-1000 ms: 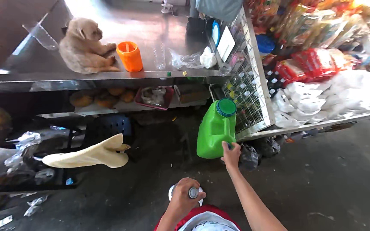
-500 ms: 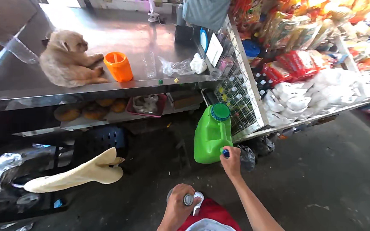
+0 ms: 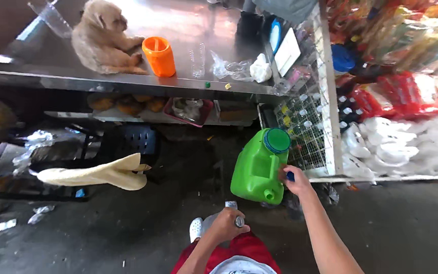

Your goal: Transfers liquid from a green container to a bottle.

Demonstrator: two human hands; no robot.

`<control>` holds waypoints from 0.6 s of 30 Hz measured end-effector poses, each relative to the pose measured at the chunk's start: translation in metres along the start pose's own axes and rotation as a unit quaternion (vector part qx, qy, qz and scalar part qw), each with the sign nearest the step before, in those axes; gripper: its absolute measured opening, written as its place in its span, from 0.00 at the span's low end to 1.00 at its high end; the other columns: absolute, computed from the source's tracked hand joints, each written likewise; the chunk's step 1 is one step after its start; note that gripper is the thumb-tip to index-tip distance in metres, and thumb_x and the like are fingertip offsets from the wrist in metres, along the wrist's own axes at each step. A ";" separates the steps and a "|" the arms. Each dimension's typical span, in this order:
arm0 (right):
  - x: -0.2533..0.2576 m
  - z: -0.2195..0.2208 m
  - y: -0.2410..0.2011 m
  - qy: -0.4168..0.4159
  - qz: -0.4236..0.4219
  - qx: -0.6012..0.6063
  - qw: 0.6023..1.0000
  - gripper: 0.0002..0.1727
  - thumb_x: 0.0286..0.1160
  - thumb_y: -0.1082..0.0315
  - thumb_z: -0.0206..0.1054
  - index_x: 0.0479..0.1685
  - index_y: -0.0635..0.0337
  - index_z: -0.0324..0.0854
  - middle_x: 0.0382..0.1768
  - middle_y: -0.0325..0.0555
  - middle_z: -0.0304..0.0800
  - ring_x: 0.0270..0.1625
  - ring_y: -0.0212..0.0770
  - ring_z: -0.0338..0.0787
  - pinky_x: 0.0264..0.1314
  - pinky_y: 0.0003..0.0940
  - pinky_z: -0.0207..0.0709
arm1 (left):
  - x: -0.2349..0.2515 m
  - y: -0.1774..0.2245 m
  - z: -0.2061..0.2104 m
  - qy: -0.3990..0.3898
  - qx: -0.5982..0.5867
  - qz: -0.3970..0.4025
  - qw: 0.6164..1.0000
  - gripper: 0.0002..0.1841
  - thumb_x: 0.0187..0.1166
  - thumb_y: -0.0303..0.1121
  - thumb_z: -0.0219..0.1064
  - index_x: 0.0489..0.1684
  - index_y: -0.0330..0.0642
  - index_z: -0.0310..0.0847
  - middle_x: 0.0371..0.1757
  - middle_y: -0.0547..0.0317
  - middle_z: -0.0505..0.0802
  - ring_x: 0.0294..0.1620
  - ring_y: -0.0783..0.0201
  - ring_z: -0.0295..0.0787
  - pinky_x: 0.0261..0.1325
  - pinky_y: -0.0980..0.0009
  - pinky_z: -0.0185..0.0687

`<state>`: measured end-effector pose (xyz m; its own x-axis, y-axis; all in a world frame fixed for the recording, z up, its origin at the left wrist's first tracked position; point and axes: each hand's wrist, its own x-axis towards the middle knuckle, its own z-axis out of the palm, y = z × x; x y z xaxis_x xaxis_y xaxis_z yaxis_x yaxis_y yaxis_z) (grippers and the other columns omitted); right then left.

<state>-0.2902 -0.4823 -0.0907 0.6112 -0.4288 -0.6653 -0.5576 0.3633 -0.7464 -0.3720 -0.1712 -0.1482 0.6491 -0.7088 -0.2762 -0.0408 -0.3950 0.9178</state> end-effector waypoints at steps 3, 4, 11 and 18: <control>0.016 0.003 -0.003 -0.159 0.076 0.020 0.984 0.19 0.79 0.72 0.49 0.65 0.66 0.74 0.51 0.57 0.93 0.51 0.49 0.94 0.55 0.44 0.89 | 0.037 -0.002 0.022 -0.013 0.000 -0.005 1.000 0.22 0.73 0.49 0.76 0.52 0.38 0.91 0.50 0.47 0.95 0.59 0.52 0.91 0.71 0.51 0.81; 0.019 0.007 -0.004 -0.187 0.085 0.044 0.978 0.20 0.79 0.72 0.48 0.66 0.64 0.74 0.51 0.56 0.93 0.52 0.49 0.95 0.57 0.46 0.89 | 0.048 -0.003 0.030 -0.005 0.004 -0.002 1.000 0.23 0.73 0.49 0.76 0.53 0.37 0.91 0.51 0.46 0.95 0.60 0.51 0.91 0.73 0.51 0.79; 0.025 0.040 -0.007 -0.116 0.052 0.027 0.992 0.17 0.67 0.84 0.51 0.50 0.57 0.75 0.29 0.38 0.83 0.27 0.33 0.88 0.33 0.32 0.89 | 0.099 -0.007 0.082 0.185 -0.018 0.034 0.982 0.21 0.71 0.49 0.78 0.29 0.35 0.90 0.39 0.46 0.95 0.52 0.50 0.92 0.72 0.51 0.78; 0.041 0.050 -0.033 -0.158 0.014 -0.005 0.987 0.17 0.62 0.86 0.51 0.45 0.56 0.72 0.27 0.37 0.83 0.27 0.31 0.88 0.34 0.29 0.89 | 0.122 0.013 0.071 0.306 -0.061 0.001 0.950 0.21 0.70 0.49 0.78 0.25 0.35 0.89 0.35 0.48 0.94 0.48 0.52 0.92 0.67 0.54 0.81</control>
<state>-0.2192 -0.4707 -0.0946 0.7394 -0.1392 -0.6587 -0.5811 0.3620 -0.7289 -0.3475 -0.3040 -0.1904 0.9710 -0.2216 -0.0900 0.0207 -0.2971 0.9546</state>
